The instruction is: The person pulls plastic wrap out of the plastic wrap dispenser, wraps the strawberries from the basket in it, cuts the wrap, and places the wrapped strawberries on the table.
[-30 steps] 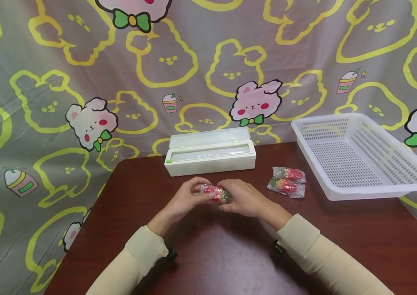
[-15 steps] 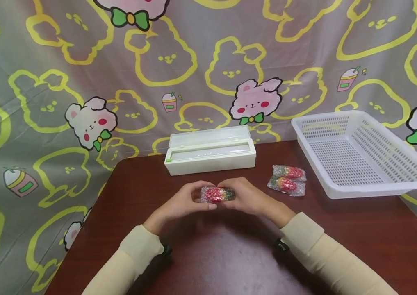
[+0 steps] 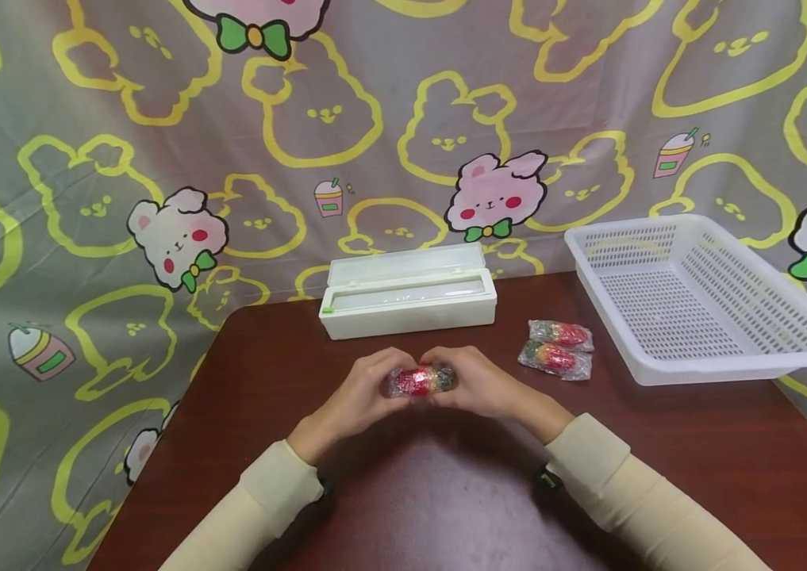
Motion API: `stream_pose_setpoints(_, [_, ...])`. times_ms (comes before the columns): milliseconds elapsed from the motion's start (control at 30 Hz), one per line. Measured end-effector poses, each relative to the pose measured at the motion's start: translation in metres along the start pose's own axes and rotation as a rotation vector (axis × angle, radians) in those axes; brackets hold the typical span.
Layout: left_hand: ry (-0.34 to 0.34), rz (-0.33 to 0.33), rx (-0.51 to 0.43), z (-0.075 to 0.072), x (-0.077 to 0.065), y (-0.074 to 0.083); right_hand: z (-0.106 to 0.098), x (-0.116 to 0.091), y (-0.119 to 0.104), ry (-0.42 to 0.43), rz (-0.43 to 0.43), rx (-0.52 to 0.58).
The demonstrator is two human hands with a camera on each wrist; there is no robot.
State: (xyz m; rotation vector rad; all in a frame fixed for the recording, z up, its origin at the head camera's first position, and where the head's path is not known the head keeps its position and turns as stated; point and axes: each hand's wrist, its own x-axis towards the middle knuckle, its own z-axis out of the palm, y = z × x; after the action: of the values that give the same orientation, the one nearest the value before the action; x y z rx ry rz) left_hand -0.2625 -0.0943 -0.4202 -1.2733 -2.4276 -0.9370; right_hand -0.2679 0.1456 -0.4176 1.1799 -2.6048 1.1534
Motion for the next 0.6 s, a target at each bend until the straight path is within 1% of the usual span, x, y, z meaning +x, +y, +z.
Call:
stream_pose_setpoints(200, [0.008,0.015,-0.037,-0.0011,-0.0004,-0.0003,-0.0018,-0.0014,-0.0001,-0.042,0.084,0.204])
stream_pose_setpoints(267, [0.002,-0.01,-0.073,-0.0005,-0.0012,-0.0008,-0.0021,-0.0012,0.0002,-0.048,0.092,0.25])
stream_pose_setpoints(333, [-0.017,-0.092,-0.147,-0.0003,-0.0023,-0.001,-0.0026,-0.001,-0.0002,-0.046,0.097,0.272])
stream_pose_setpoints(467, [-0.079,-0.349,-0.427,-0.0015,-0.0044,-0.001,-0.0036,-0.0009,-0.0005,-0.039,0.097,0.291])
stream_pose_setpoints(500, [-0.097,-0.403,-0.506,-0.0019,-0.0049,-0.0012,-0.0039,-0.0008,-0.0008,-0.039,0.098,0.29])
stream_pose_setpoints(567, [-0.127,-0.475,-0.644,-0.0024,-0.0051,-0.0019,-0.0044,-0.0006,-0.0003,-0.043,0.097,0.291])
stream_pose_setpoints(600, [-0.142,-0.495,-0.683,-0.0029,-0.0051,-0.0022,-0.0047,-0.0005,-0.0001,-0.047,0.1,0.291])
